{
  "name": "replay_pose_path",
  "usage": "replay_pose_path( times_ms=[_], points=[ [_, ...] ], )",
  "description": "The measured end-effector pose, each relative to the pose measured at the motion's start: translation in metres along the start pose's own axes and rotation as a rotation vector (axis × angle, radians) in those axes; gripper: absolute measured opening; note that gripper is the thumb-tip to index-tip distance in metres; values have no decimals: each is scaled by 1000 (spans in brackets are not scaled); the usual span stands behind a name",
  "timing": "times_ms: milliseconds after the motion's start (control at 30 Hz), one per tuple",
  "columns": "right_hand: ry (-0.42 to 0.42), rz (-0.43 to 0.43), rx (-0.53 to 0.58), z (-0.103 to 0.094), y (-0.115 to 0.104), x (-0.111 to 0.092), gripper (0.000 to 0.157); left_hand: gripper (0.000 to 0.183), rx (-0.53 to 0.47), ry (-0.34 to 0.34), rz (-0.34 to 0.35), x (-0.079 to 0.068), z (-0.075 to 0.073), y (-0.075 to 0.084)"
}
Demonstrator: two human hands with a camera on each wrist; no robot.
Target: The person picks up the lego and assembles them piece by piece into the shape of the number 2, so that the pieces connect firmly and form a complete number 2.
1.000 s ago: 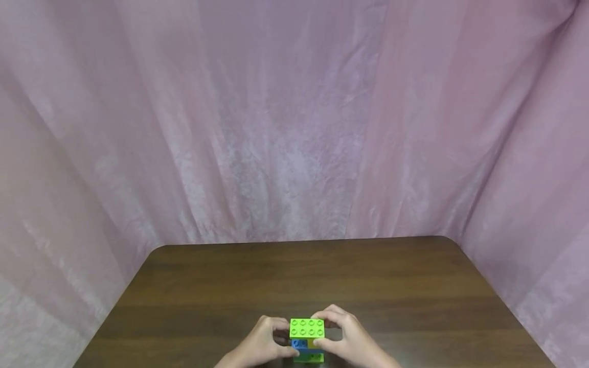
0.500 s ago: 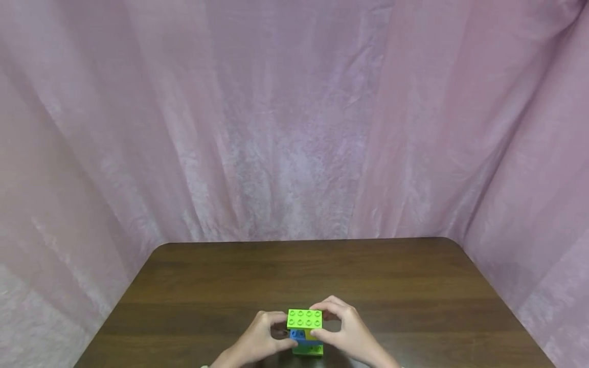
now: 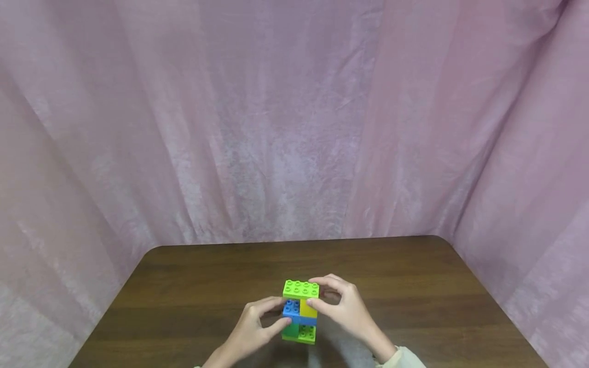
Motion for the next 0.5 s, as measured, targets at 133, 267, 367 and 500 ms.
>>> replay_pose_path(
  times_ms=[133,267,367,500],
  points=[
    [27,75,61,-1,3,5,31,39,24,14,88,-2,-3,10],
    [77,180,115,-6,8,7,34,56,81,9,161,-7,-4,19],
    [111,229,109,-10,11,10,34,71,98,-17,165,-9,-4,22],
    [149,270,56,-15,14,14,32,88,119,-61,125,-9,-2,20]
  ],
)
Point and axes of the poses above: each hand's wrist, its own x-axis towards the middle knuckle, its own z-axis out of the palm, y = z × x, the point moved 8 cm from there along x, towards the middle knuckle, and after that the axes turned 15 degrees about -z, right-handed, at the moved point
